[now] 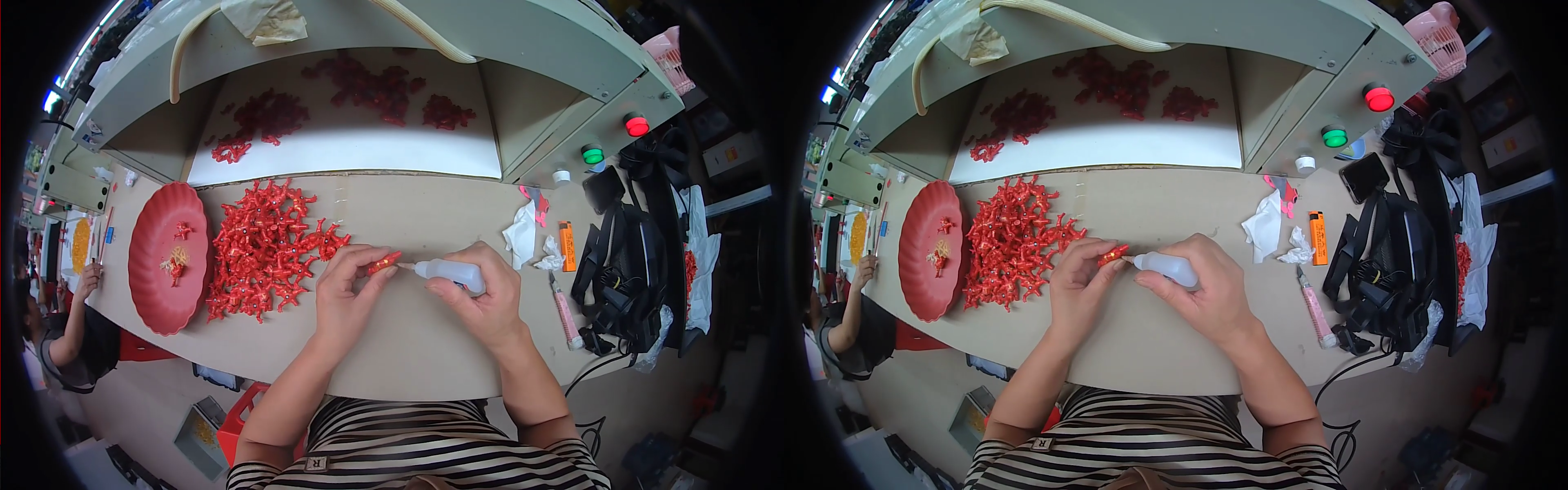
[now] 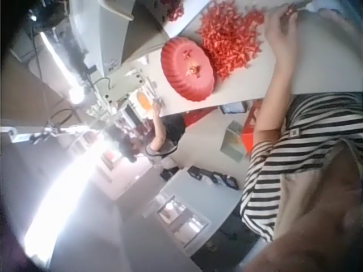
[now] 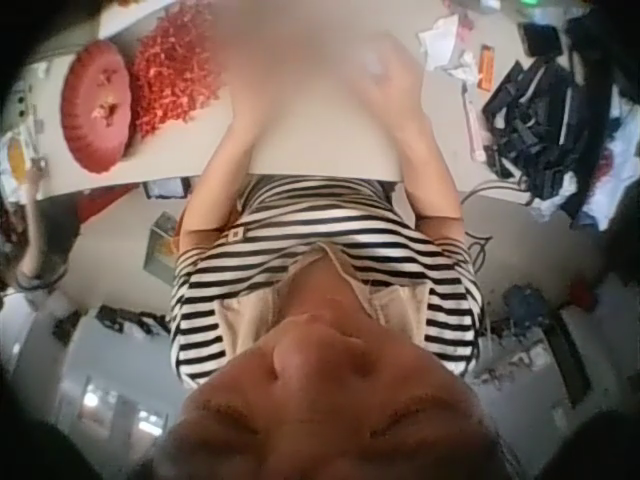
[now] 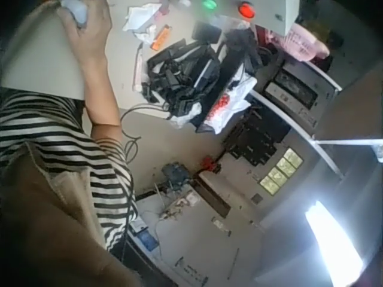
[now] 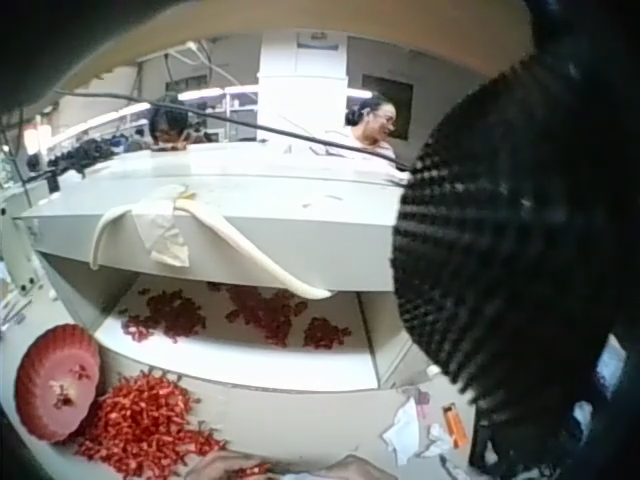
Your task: The person prepares a glue bottle, applies glue to small plastic figurine pieces by hand, and places the glued pieces into a red tray.
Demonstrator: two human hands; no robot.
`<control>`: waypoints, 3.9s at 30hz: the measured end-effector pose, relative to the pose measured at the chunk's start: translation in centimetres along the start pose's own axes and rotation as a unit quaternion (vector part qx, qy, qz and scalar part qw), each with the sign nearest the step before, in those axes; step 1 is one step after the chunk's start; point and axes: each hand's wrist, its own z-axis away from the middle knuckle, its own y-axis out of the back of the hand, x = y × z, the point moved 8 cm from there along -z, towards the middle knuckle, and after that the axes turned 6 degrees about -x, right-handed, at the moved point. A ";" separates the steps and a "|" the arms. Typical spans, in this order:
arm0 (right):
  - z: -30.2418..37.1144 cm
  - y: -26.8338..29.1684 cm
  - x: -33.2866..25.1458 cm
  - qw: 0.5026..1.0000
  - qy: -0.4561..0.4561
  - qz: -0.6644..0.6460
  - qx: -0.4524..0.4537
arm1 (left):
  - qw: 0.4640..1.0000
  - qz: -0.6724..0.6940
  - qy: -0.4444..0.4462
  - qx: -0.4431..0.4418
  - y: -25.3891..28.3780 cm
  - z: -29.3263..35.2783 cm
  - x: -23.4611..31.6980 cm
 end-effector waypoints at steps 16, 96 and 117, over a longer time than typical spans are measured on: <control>0.0 0.2 -0.1 0.999 0.026 0.032 0.012 | 1.000 -0.002 -0.006 -0.003 -0.2 -0.1 0.1; 0.9 -2.3 4.5 0.841 -0.292 -0.450 -0.061 | 0.967 0.210 0.099 -0.105 -2.1 1.3 0.5; 0.5 -1.6 2.2 0.968 -0.150 -0.191 -0.056 | 0.969 0.201 0.090 -0.113 -2.2 1.2 0.3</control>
